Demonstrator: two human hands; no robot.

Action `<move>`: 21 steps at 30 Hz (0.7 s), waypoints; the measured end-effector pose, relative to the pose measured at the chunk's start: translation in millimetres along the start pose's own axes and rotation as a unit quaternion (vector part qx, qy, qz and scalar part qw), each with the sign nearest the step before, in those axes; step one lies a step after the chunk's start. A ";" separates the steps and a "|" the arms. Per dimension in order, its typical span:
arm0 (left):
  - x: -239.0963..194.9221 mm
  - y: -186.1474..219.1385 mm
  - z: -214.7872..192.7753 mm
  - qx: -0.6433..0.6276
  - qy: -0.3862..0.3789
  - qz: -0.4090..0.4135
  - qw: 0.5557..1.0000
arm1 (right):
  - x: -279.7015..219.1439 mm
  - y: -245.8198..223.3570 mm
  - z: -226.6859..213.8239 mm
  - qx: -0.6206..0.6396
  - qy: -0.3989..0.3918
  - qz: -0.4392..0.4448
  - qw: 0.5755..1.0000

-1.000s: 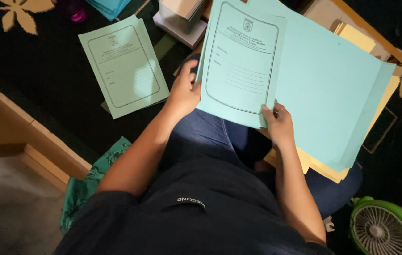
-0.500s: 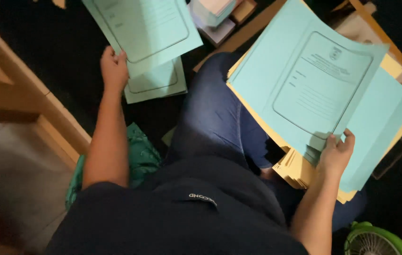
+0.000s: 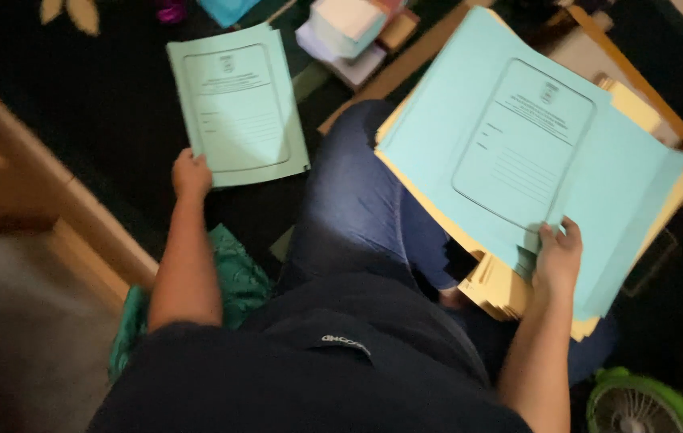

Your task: Inserting individual sheets of paper into folders and smoothing them down.

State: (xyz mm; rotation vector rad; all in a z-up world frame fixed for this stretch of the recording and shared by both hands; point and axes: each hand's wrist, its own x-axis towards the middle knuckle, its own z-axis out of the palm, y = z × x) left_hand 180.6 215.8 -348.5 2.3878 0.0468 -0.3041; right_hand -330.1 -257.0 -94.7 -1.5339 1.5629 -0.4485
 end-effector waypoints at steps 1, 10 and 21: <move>-0.4 -2.9 -3.2 0.004 -0.012 0.016 1.000 | 3.7 13.8 2.2 0.008 0.016 0.010 1.000; -127.6 238.6 -25.1 -0.107 0.146 0.450 0.874 | -20.5 34.6 -27.6 0.132 0.096 -0.144 0.976; -307.0 411.1 145.9 -0.058 -0.218 0.716 0.661 | -8.5 87.5 -79.7 0.054 0.136 -0.153 0.977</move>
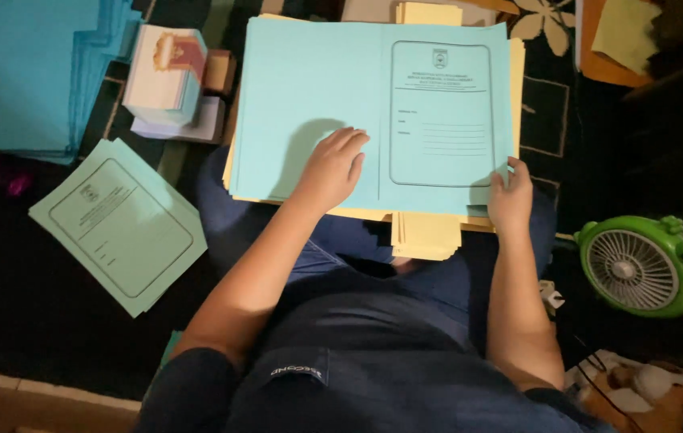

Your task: Inserting individual sheets of paper into folders and smoothing them down.

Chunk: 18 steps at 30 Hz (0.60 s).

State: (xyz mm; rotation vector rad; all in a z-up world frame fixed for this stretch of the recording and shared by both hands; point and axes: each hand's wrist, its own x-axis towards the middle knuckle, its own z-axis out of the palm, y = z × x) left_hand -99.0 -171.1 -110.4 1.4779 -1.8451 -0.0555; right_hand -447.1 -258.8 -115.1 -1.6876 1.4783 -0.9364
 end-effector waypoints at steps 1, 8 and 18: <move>2.9 3.1 0.1 -0.002 -0.001 0.003 1.000 | 2.3 3.6 2.0 0.000 0.003 0.001 1.000; 15.7 17.6 -7.9 0.086 -0.251 -0.118 0.957 | -6.7 -27.2 3.5 0.011 -0.001 0.035 0.999; 16.4 16.3 -13.4 0.066 -0.282 -0.113 0.951 | -3.4 -18.6 7.5 -0.116 0.018 0.024 0.993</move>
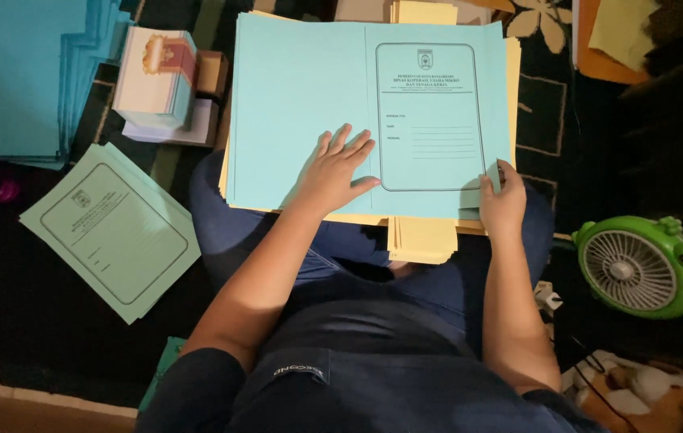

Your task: Inserting individual sheets of paper into folders and smoothing them down.

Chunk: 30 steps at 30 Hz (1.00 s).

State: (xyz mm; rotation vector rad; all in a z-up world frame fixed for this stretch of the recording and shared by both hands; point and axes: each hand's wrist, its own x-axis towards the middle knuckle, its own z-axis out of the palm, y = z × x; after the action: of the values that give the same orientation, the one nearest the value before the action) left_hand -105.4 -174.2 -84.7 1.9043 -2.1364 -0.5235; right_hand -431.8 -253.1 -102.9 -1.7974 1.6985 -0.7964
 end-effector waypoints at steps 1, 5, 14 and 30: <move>2.2 -2.8 3.1 -0.002 0.003 -0.001 1.000 | -1.3 1.1 0.8 -0.002 -0.001 -0.003 1.000; 3.9 -8.5 14.8 -0.002 0.007 -0.001 1.000 | -8.6 2.1 -2.5 -0.105 0.009 -0.040 0.994; 5.2 -11.6 19.7 -0.020 0.015 0.007 1.000 | -10.7 -3.1 -11.3 -0.129 -0.030 -0.005 0.991; 8.4 -14.9 22.8 -0.015 0.011 0.012 1.000 | -10.3 -23.4 -21.9 -0.123 -0.082 0.002 0.989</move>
State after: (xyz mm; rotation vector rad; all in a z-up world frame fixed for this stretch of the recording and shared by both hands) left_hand -102.1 -181.3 -112.0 1.8577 -2.1239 -0.5247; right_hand -432.2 -241.1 -71.5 -1.9611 1.7513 -0.4357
